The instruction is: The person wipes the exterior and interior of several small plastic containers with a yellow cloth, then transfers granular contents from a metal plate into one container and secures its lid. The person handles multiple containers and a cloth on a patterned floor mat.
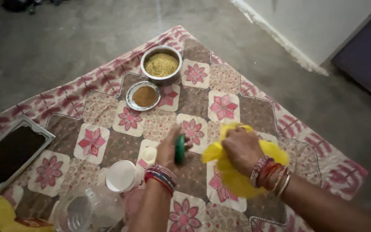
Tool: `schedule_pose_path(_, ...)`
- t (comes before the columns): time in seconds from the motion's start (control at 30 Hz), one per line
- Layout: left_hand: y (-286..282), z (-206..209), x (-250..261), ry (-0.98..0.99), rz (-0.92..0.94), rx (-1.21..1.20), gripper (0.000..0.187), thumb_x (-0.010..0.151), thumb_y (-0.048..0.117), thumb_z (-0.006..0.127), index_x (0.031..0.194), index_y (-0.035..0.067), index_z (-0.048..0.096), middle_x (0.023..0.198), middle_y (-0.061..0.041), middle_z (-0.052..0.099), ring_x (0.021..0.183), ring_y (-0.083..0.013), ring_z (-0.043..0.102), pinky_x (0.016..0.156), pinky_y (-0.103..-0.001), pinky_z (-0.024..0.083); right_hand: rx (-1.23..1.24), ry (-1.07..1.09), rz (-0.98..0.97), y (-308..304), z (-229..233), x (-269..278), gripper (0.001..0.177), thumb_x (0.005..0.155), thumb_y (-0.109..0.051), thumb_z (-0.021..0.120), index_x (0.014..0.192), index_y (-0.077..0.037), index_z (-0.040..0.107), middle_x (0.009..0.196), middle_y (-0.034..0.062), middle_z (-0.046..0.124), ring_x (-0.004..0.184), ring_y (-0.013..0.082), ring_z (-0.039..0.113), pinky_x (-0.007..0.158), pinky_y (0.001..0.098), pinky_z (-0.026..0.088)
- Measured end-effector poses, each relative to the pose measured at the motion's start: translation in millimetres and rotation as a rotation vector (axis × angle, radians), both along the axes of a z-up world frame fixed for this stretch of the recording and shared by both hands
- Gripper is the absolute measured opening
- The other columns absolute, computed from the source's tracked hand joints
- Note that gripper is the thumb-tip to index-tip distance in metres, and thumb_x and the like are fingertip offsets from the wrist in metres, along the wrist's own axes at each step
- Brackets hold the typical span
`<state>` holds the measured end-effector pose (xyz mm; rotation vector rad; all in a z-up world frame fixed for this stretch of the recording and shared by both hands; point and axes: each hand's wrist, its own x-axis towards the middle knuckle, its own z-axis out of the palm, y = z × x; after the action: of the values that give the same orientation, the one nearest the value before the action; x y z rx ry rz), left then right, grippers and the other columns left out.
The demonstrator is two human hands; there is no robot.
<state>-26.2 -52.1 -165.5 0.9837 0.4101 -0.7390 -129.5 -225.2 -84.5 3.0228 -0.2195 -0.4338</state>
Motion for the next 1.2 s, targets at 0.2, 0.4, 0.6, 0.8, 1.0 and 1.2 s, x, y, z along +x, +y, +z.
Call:
schedule_pose_path(0.2,-33,-53,-20,0.248,-0.037,-0.141,0.038,0.086,0.046,0.064,0.103,0.012,0.064,0.088,-0.010,0.065,0.075,-0.0266,0.065,0.068,-0.044,0.059,0.691,-0.155,-0.094,-6,-32,1,0.061,0.072,-0.033,0.088,0.126,-0.015,0.065,0.120,0.0122,0.068,0.112,0.0324,0.065,0.091,0.0475,0.050)
schedule_pose_path(0.4,-46,-121,-24,-0.270,-0.254,-0.070,0.039,0.088,0.041,0.060,0.110,0.009,0.061,0.097,-0.008,0.067,0.081,-0.0211,0.067,0.072,-0.039,0.059,0.838,-0.257,-0.243,5,-67,9,0.028,0.080,-0.017,0.073,0.108,-0.014,0.074,0.090,0.0155,0.077,0.089,0.0310,0.077,0.079,0.0403,0.060)
schedule_pose_path(0.6,-63,-190,-27,0.098,-0.071,0.038,0.038,0.094,0.026,0.056,0.130,0.012,0.054,0.093,-0.007,0.062,0.076,-0.0215,0.062,0.068,-0.043,0.052,0.652,-0.321,-0.117,-1,-109,10,0.016,0.082,-0.012,0.070,0.098,-0.011,0.072,0.083,0.0191,0.070,0.083,0.0403,0.070,0.071,0.0485,0.056)
schedule_pose_path(0.8,-77,-171,-34,-0.402,-0.217,0.578,0.051,0.090,0.015,0.063,0.140,0.012,0.055,0.104,-0.012,0.069,0.088,-0.0264,0.064,0.078,-0.040,0.050,0.363,-0.263,-0.070,-13,-148,18,0.016,0.085,-0.007,0.058,0.093,-0.015,0.070,0.083,0.0173,0.071,0.083,0.0377,0.070,0.072,0.0513,0.055)
schedule_pose_path(1.0,-31,-102,-31,-0.776,-0.257,1.025,0.052,0.082,0.011,0.068,0.134,0.015,0.060,0.123,-0.013,0.067,0.112,-0.0301,0.065,0.097,-0.043,0.050,0.201,-0.341,0.043,-24,-178,22,0.012,0.079,-0.007,0.060,0.087,-0.012,0.066,0.080,0.0164,0.069,0.084,0.0379,0.068,0.075,0.0507,0.055)
schedule_pose_path(1.2,19,-93,4,-1.126,-0.104,1.425,0.058,0.074,0.015,0.076,0.130,0.018,0.061,0.143,-0.008,0.056,0.137,-0.0310,0.046,0.112,-0.051,0.038,0.114,-0.100,-0.044,-3,-184,33,0.009,0.082,-0.019,0.065,0.088,-0.017,0.071,0.087,0.0127,0.072,0.091,0.0353,0.068,0.079,0.0496,0.055)
